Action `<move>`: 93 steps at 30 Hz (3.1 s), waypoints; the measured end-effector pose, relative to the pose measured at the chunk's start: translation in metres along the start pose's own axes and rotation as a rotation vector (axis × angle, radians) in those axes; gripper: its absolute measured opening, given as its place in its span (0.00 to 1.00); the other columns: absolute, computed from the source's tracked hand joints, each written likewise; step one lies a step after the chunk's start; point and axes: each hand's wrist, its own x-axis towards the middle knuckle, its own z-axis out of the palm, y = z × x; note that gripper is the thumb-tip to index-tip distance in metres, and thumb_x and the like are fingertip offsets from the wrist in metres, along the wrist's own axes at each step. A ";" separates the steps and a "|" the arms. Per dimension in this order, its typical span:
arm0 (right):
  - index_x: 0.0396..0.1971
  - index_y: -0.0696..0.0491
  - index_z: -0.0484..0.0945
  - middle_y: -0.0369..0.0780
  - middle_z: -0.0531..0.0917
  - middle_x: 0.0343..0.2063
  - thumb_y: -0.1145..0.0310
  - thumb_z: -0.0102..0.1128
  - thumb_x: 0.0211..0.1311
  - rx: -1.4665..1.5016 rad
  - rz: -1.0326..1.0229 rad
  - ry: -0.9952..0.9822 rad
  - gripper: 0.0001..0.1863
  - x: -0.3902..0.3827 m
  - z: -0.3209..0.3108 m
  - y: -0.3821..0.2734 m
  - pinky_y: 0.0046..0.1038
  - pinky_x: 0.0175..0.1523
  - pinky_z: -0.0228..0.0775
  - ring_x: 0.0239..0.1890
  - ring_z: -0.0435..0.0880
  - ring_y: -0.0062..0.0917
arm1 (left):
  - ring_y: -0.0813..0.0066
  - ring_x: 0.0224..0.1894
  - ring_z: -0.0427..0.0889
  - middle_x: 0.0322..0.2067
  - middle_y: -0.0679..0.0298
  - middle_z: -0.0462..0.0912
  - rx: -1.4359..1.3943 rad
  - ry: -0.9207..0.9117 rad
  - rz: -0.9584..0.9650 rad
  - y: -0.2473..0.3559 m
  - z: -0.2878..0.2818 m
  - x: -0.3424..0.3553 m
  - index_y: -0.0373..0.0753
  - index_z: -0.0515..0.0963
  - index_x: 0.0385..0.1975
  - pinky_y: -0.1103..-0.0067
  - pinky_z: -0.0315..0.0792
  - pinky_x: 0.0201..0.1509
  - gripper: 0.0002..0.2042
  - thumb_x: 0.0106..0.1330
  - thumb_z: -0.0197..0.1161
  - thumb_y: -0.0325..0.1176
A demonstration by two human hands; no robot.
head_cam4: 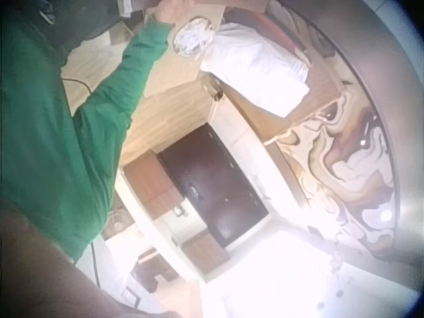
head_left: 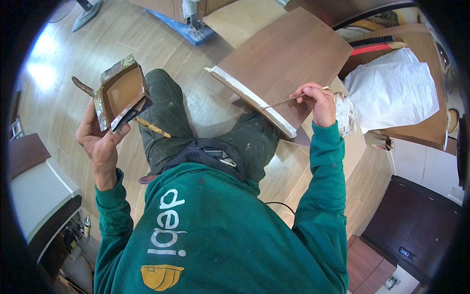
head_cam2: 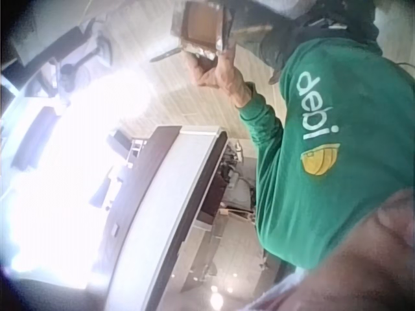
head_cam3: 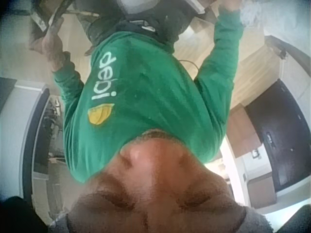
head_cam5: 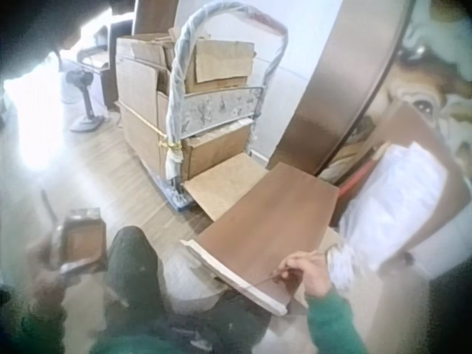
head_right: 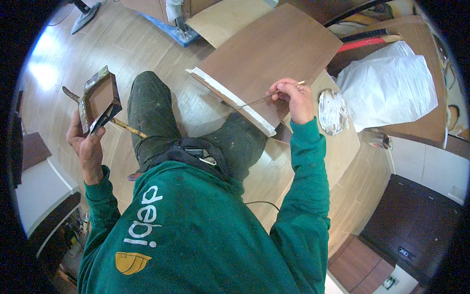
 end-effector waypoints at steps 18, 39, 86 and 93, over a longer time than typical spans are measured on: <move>0.24 0.62 0.77 0.45 0.82 0.25 0.72 0.49 0.56 0.026 0.000 -0.031 0.10 0.002 0.007 0.003 0.22 0.34 0.71 0.25 0.76 0.21 | 0.73 0.47 0.78 0.45 0.59 0.79 -0.018 0.010 0.001 -0.008 -0.003 -0.003 0.30 0.69 0.55 0.77 0.70 0.55 0.37 0.40 0.78 0.29; 0.25 0.61 0.78 0.42 0.82 0.25 0.72 0.49 0.56 0.024 0.010 -0.041 0.10 0.008 0.015 0.003 0.20 0.35 0.69 0.26 0.77 0.19 | 0.73 0.48 0.78 0.46 0.59 0.79 -0.055 0.016 -0.013 -0.012 -0.006 -0.005 0.30 0.69 0.55 0.76 0.70 0.55 0.38 0.40 0.78 0.29; 0.34 0.62 0.80 0.41 0.81 0.28 0.72 0.54 0.60 -0.157 -0.414 -0.146 0.10 -0.091 0.087 -0.127 0.21 0.39 0.68 0.31 0.79 0.22 | 0.71 0.39 0.76 0.40 0.58 0.76 -0.065 -0.399 0.291 0.016 0.112 0.012 0.30 0.71 0.52 0.77 0.72 0.44 0.36 0.35 0.74 0.27; 0.34 0.63 0.80 0.43 0.81 0.26 0.70 0.54 0.58 -0.099 -0.328 -0.052 0.12 -0.096 0.081 -0.116 0.25 0.36 0.71 0.29 0.81 0.27 | 0.72 0.39 0.76 0.39 0.59 0.75 -0.083 -0.409 0.229 0.010 0.110 0.013 0.30 0.71 0.52 0.78 0.71 0.44 0.36 0.35 0.73 0.26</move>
